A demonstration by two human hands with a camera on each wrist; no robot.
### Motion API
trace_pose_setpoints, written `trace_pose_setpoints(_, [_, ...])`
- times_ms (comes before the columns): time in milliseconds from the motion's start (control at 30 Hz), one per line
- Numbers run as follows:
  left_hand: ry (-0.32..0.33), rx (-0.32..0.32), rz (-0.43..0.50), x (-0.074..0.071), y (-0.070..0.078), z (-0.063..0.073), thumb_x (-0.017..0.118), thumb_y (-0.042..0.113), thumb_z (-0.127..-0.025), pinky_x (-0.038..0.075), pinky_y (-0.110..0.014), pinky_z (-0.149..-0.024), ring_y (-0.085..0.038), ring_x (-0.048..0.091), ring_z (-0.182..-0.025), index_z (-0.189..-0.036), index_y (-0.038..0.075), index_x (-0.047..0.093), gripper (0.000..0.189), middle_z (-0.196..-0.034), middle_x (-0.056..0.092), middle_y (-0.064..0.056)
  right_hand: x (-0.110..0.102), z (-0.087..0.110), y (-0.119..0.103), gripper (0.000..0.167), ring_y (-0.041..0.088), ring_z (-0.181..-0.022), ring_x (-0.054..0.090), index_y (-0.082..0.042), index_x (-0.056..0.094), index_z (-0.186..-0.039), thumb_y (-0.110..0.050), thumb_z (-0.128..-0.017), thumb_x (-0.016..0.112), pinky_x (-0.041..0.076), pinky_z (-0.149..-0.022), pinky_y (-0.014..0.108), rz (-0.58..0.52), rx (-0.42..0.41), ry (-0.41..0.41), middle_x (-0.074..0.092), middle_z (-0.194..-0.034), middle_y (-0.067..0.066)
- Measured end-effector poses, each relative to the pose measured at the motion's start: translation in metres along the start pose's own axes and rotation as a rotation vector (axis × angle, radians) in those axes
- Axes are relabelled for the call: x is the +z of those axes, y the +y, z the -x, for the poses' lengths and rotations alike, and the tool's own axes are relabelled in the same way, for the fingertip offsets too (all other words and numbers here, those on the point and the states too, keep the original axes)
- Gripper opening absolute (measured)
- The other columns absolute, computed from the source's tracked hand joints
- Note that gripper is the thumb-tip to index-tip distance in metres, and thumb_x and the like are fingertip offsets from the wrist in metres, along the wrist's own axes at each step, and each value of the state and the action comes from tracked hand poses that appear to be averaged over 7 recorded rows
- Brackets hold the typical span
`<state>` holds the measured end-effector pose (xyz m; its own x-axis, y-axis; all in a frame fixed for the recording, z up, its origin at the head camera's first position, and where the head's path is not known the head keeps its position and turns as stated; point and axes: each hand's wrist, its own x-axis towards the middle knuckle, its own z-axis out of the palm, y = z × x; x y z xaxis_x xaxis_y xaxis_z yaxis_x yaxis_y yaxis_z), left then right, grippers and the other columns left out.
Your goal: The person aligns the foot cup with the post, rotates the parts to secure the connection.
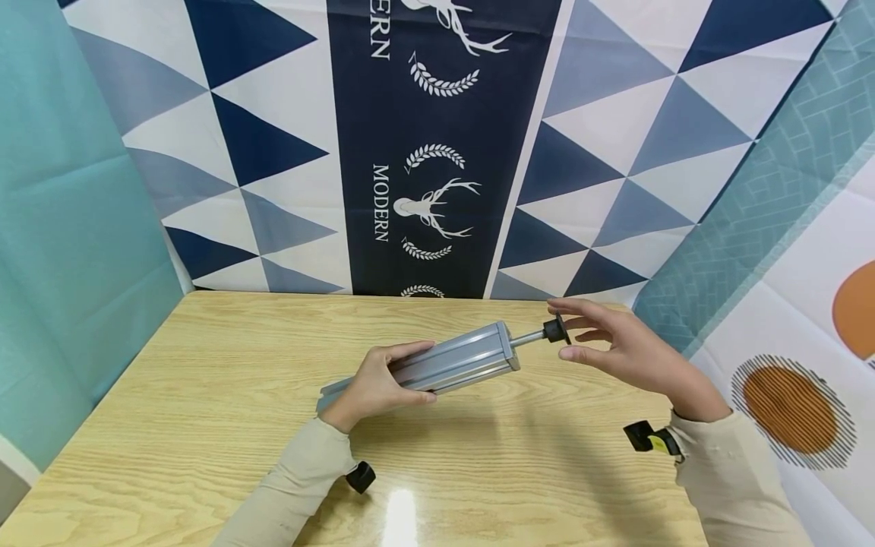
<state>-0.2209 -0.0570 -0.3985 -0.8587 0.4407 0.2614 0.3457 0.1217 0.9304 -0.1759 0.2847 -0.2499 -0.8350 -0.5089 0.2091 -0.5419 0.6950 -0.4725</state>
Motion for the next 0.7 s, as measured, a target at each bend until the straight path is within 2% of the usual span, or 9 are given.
trace_pose_setpoints(67, [-0.001, -0.001, 0.002, -0.0003, 0.0001, 0.0002, 0.091, 0.021, -0.063, 0.047, -0.031, -0.090, -0.014, 0.061, -0.109, -0.128, 0.026, 0.063, 0.071, -0.128, 0.061, 0.003, -0.0007, -0.0002, -0.0001, 0.064, 0.026, -0.116, 0.058, -0.014, 0.043, -0.145, -0.015, -0.087, 0.071, 0.050, -0.089, 0.029, 0.013, -0.034, 0.001, 0.048, -0.142, 0.009])
trace_pose_setpoints(167, [-0.002, -0.007, 0.008, -0.0005, 0.0004, 0.0004, 0.091, 0.021, -0.063, 0.047, -0.031, -0.091, -0.014, 0.061, -0.109, -0.128, 0.026, 0.063, 0.071, -0.128, 0.061, 0.003, -0.0016, -0.0002, 0.0004, 0.064, 0.016, -0.117, 0.057, -0.014, 0.046, -0.143, -0.007, -0.085, 0.072, 0.048, -0.090, 0.023, 0.015, -0.084, 0.014, 0.049, -0.141, 0.009])
trace_pose_setpoints(333, [-0.007, -0.014, 0.016, -0.0008, 0.0005, 0.0002, 0.091, 0.020, -0.063, 0.047, -0.032, -0.090, -0.014, 0.061, -0.108, -0.128, 0.025, 0.063, 0.071, -0.128, 0.061, 0.004, -0.0016, -0.0006, 0.0007, 0.063, -0.001, -0.114, 0.054, -0.008, 0.055, -0.135, 0.011, -0.077, 0.072, 0.047, -0.089, 0.017, -0.031, -0.167, 0.047, 0.055, -0.135, 0.010])
trace_pose_setpoints(533, [-0.010, -0.007, 0.022, -0.0006, 0.0004, -0.0004, 0.091, 0.019, -0.063, 0.047, -0.030, -0.090, -0.015, 0.061, -0.108, -0.129, 0.024, 0.063, 0.072, -0.128, 0.062, 0.002, -0.0003, 0.0006, 0.0022, 0.058, 0.003, -0.102, 0.061, -0.008, 0.054, -0.136, 0.005, -0.083, 0.069, 0.048, -0.084, 0.016, 0.001, -0.121, 0.060, 0.057, -0.132, 0.009])
trace_pose_setpoints(700, [-0.007, 0.008, 0.021, -0.0008, 0.0013, -0.0001, 0.091, 0.018, -0.064, 0.047, -0.030, -0.089, -0.017, 0.061, -0.108, -0.129, 0.020, 0.062, 0.072, -0.129, 0.062, -0.002, 0.0018, 0.0003, 0.0026, 0.051, 0.008, -0.092, 0.066, -0.005, 0.053, -0.136, 0.000, -0.087, 0.067, 0.050, -0.079, 0.016, -0.001, -0.105, 0.070, 0.061, -0.126, 0.014])
